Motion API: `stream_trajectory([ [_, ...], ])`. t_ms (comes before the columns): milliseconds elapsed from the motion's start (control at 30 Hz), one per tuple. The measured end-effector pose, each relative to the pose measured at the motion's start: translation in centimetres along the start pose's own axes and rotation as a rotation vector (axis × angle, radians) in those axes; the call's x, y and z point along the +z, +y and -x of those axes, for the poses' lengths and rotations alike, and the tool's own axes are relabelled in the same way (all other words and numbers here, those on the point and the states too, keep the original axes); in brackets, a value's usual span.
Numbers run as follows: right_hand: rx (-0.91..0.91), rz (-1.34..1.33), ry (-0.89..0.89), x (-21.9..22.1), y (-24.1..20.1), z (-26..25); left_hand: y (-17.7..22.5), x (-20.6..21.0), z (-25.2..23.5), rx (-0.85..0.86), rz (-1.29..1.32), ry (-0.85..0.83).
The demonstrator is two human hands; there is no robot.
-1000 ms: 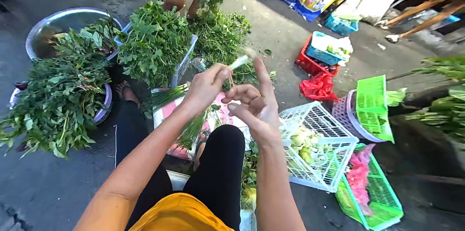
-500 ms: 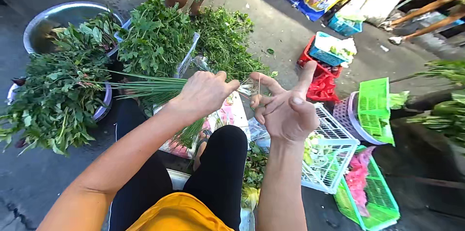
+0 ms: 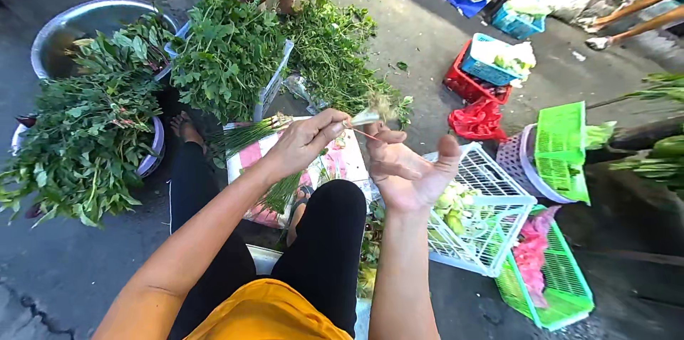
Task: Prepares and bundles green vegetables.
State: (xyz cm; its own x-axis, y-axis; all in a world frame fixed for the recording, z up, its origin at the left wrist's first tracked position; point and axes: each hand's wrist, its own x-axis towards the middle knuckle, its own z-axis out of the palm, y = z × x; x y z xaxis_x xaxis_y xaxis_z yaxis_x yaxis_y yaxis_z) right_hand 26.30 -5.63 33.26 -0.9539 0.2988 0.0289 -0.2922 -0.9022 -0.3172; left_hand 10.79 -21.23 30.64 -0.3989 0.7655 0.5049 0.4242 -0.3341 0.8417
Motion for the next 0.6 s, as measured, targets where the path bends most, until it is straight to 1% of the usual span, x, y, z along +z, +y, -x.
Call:
stream_trajectory([
  [33, -0.036, 0.035, 0.013, 0.2, -0.4, 0.4, -0.3, -0.5, 0.0, 0.087, -0.179, -0.049],
  [67, -0.078, 0.125, 0.034, 0.3, -0.7, 0.6, -0.3, -1.1, -0.1, 0.144, -0.365, -0.101],
  [133, -0.134, 0.307, 0.017, 0.2, -1.1, 0.8, 0.1, -1.9, -0.7, 0.219, -0.694, -0.176],
  [167, -0.148, 0.389, -0.003, 0.0, -1.1, 0.8, 0.6, -2.2, -1.0, 0.233, -0.816, -0.215],
  [233, -0.170, 0.584, -0.081, -0.1, -0.8, 0.4, 1.7, -2.4, -1.6, 0.204, -0.998, -0.317],
  [267, -0.180, 0.682, -0.118, 0.1, -0.4, 0.0, 2.3, -2.3, -1.7, 0.164, -1.065, -0.377],
  [333, -0.174, 0.860, -0.138, 0.6, 0.7, -0.9, 2.9, -1.7, -2.0, 0.086, -1.153, -0.463],
  [367, -0.165, 0.973, -0.125, 1.0, 1.1, -1.3, 2.7, -1.5, -2.0, 0.059, -1.165, -0.467],
  [433, -0.202, 1.358, -0.075, 2.5, 1.2, -1.1, 1.2, -1.5, -1.8, 0.025, -1.094, -0.376],
  [467, -0.292, 1.589, -0.029, 3.4, 1.1, -0.7, 0.1, -1.8, -1.6, 0.002, -1.013, -0.300],
  [500, -0.416, 1.739, 0.004, 4.1, 0.7, -0.5, -0.6, -2.1, -1.5, -0.062, -0.899, -0.240],
  [533, -0.530, 1.772, 0.048, 4.4, 0.1, -0.3, -1.0, -2.5, -1.4, -0.149, -0.758, -0.198],
  [567, -0.591, 1.746, 0.128, 4.5, -0.6, -0.3, -1.1, -2.7, -1.3, -0.226, -0.599, -0.166],
  [600, -0.596, 1.698, 0.226, 4.3, -1.0, -0.4, -1.2, -2.7, -1.2, -0.285, -0.446, -0.142],
])
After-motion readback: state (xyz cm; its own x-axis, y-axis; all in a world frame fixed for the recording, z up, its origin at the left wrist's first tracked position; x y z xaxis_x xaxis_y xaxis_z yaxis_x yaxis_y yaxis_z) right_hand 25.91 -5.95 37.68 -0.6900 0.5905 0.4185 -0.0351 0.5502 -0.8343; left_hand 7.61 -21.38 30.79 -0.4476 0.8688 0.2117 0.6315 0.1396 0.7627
